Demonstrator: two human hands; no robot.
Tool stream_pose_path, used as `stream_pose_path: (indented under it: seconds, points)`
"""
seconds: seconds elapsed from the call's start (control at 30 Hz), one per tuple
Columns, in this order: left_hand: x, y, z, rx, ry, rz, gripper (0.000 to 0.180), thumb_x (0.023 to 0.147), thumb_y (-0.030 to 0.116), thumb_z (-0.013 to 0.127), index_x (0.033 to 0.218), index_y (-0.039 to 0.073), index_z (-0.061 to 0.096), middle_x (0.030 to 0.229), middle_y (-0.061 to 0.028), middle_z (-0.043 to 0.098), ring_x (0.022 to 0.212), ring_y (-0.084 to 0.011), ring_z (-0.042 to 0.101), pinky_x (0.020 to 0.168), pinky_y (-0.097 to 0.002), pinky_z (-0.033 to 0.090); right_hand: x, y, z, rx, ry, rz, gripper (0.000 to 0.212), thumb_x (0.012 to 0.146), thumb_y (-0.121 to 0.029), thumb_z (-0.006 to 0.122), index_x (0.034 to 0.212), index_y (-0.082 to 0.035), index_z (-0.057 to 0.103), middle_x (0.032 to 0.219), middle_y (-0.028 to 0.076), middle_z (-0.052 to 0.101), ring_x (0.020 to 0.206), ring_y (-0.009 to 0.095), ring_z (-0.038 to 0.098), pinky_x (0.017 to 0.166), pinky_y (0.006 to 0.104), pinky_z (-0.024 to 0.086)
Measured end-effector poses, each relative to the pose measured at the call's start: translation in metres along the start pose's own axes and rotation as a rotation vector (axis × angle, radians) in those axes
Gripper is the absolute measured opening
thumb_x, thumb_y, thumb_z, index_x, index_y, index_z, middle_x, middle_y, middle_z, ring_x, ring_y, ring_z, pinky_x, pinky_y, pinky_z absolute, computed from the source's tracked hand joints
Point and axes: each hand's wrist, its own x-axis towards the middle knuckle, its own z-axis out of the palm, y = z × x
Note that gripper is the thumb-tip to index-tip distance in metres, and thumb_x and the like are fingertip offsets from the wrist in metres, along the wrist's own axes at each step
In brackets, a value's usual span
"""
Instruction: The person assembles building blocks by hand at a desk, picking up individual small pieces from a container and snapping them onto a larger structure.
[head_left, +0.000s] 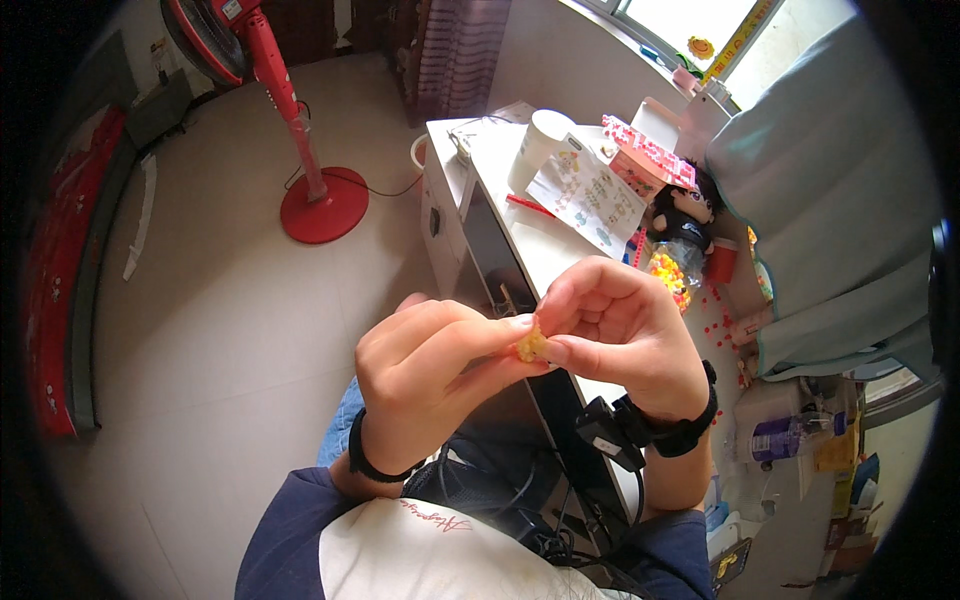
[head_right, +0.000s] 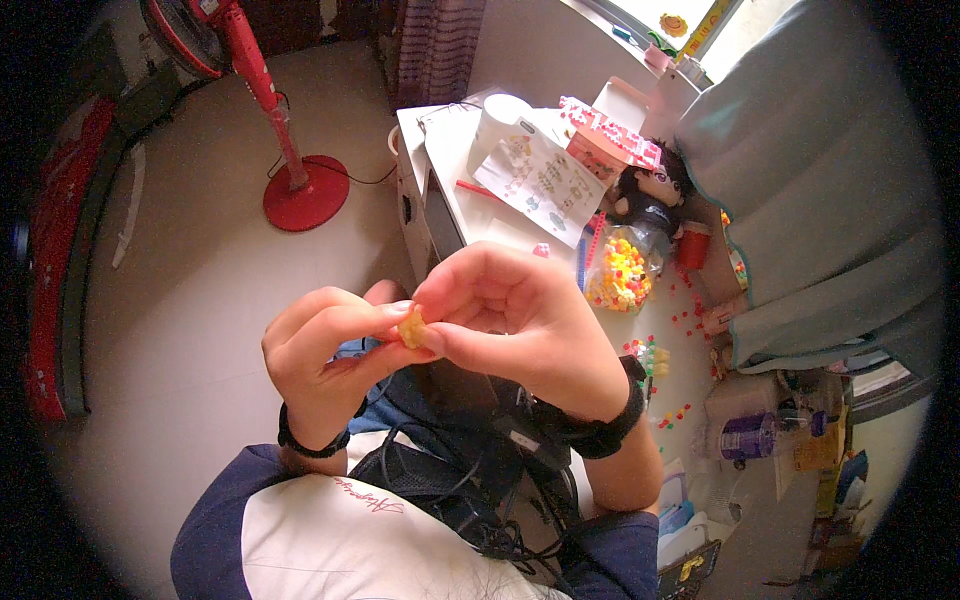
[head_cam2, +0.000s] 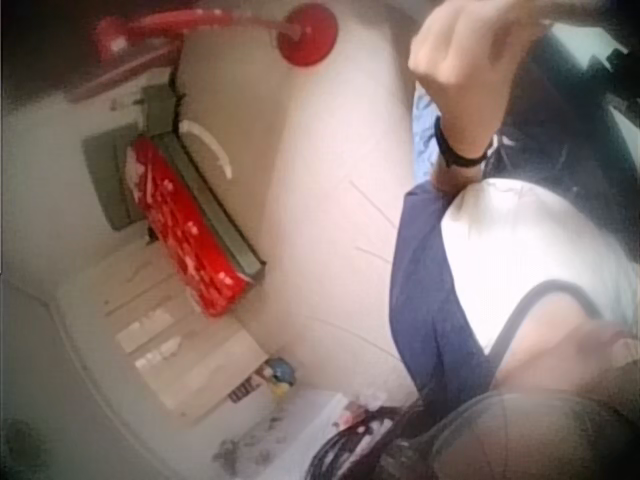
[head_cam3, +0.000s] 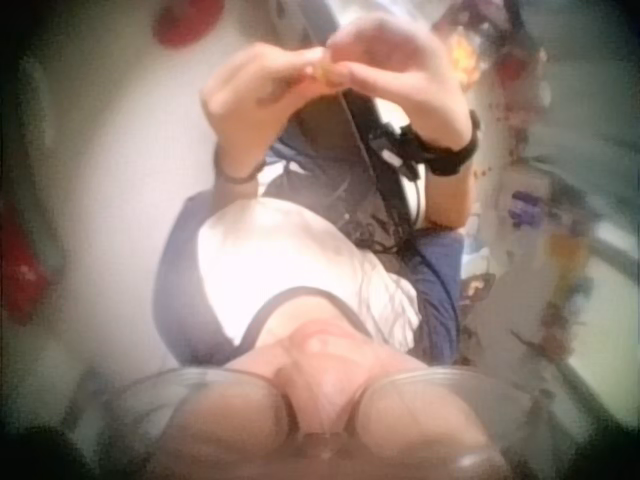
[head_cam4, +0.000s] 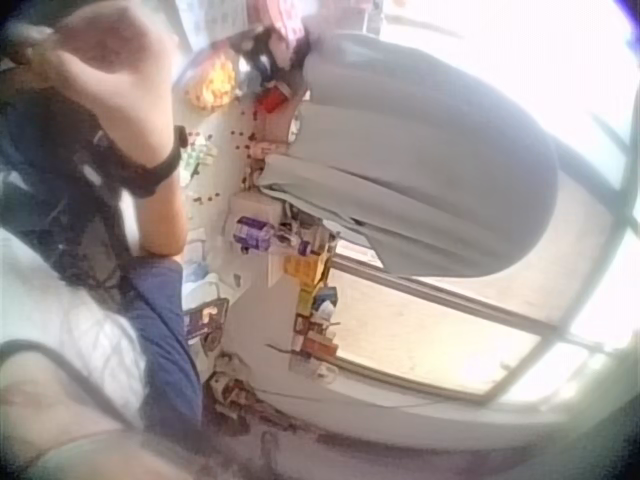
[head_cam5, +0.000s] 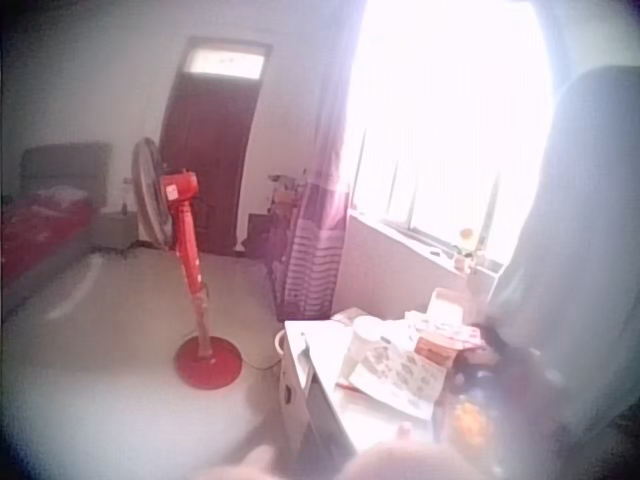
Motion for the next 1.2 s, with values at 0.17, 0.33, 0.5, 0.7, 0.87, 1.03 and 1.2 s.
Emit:
stream_pose_path:
  seconds: [0.17,0.33,0.5,0.7,0.87,1.03,1.2]
  points:
    - [-0.002,-0.001,0.001,0.012,-0.004,0.006,0.029,0.063,0.015,0.085,0.087,0.008,0.07,0.067,-0.0044,0.061,0.057,-0.0179,0.058,0.052,-0.0275,0.044,0.0,-0.004,0.002,-0.064,-0.012,-0.006,0.03,0.085,-0.004,0.067,0.112,0.002,0.056,0.098,0.009,0.066,0.092,0.012,0.064,0.082,0.024,0.05]
    - [-0.002,0.001,0.002,-0.044,-0.007,-0.081,0.029,0.063,0.011,0.084,0.088,0.007,0.07,0.069,-0.0059,0.063,0.059,-0.019,0.06,0.053,-0.0271,0.047,0.0,-0.002,0.001,-0.059,-0.014,-0.01,0.029,0.087,-0.005,0.066,0.112,0.002,0.055,0.1,0.01,0.066,0.094,0.013,0.064,0.083,0.0242,0.049]
    - [-0.001,0.001,-0.001,-0.062,-0.022,-0.107,0.03,0.063,0.01,0.084,0.088,0.007,0.069,0.071,-0.0064,0.064,0.062,-0.0181,0.063,0.053,-0.0262,0.047,0.003,0.0,0.004,-0.017,-0.027,-0.009,0.027,0.088,-0.006,0.065,0.112,0.002,0.056,0.106,0.01,0.065,0.097,0.013,0.063,0.085,0.0256,0.05]
    - [-0.002,0.001,0.002,-0.106,-0.017,-0.116,0.031,0.063,0.01,0.085,0.089,0.006,0.07,0.073,-0.0067,0.064,0.063,-0.0172,0.063,0.053,-0.0252,0.048,0.003,-0.002,0.008,0.054,0.03,0.004,0.026,0.089,-0.008,0.065,0.112,0.002,0.056,0.104,0.009,0.064,0.096,0.011,0.062,0.085,0.0258,0.05]
    - [0.002,0.003,0.001,-0.035,0.0,-0.079,0.03,0.062,0.01,0.085,0.088,0.007,0.072,0.076,-0.0042,0.056,0.062,-0.0143,0.056,0.052,-0.0234,0.044,0.004,0.002,0.007,-0.049,0.004,0.003,0.025,0.089,-0.008,0.066,0.111,0.001,0.056,0.096,0.007,0.065,0.089,0.01,0.062,0.079,0.023,0.05]
    - [0.001,0.002,0.0,0.01,-0.012,-0.071,0.03,0.06,0.01,0.086,0.086,0.007,0.072,0.077,-0.0027,0.05,0.062,-0.0128,0.052,0.05,-0.0226,0.041,0.005,0.01,0.009,-0.032,0.008,-0.073,0.023,0.089,-0.008,0.066,0.107,0.0,0.056,0.09,0.004,0.064,0.084,0.007,0.062,0.073,0.0193,0.048]
    - [-0.001,0.001,0.003,-0.017,0.003,-0.062,0.032,0.059,0.01,0.086,0.087,0.007,0.072,0.077,-0.0032,0.052,0.063,-0.0134,0.053,0.05,-0.0231,0.042,0.003,0.011,0.015,0.007,0.027,-0.149,0.019,0.089,-0.005,0.065,0.104,0.0,0.055,0.088,0.003,0.062,0.082,0.006,0.06,0.07,0.0168,0.047]
